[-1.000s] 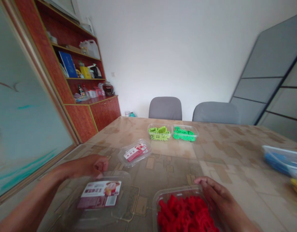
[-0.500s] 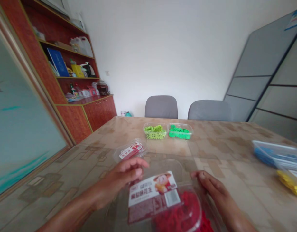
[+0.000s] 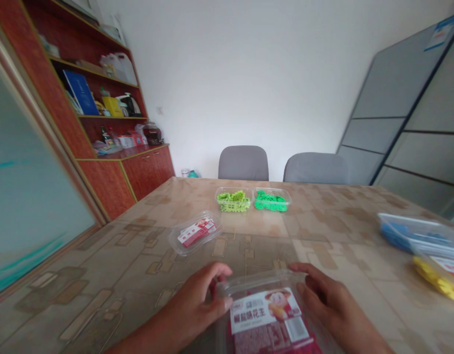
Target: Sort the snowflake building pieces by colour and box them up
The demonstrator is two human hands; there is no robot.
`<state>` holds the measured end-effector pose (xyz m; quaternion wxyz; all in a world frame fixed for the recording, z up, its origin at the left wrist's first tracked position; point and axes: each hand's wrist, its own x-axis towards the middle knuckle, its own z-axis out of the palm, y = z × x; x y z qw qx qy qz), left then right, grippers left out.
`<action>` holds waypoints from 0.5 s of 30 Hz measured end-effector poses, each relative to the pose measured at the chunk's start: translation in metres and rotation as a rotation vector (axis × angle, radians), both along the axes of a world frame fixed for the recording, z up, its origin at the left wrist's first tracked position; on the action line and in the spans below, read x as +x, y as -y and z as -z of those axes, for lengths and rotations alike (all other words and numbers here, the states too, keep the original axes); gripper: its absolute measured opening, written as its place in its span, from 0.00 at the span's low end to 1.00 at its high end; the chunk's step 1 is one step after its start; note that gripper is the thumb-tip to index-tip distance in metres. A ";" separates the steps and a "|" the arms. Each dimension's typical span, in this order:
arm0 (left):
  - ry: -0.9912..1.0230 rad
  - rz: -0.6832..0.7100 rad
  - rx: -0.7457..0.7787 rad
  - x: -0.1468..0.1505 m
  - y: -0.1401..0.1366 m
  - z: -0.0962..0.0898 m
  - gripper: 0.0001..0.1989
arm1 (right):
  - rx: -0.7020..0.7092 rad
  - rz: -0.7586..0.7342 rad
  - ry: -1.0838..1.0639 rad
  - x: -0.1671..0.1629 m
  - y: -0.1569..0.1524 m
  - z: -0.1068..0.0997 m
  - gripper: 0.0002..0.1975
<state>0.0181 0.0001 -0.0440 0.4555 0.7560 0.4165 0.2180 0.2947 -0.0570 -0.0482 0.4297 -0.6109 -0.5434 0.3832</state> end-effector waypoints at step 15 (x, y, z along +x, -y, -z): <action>0.287 0.076 -0.695 -0.002 -0.003 0.008 0.18 | -0.162 -0.067 -0.191 0.002 0.000 0.002 0.23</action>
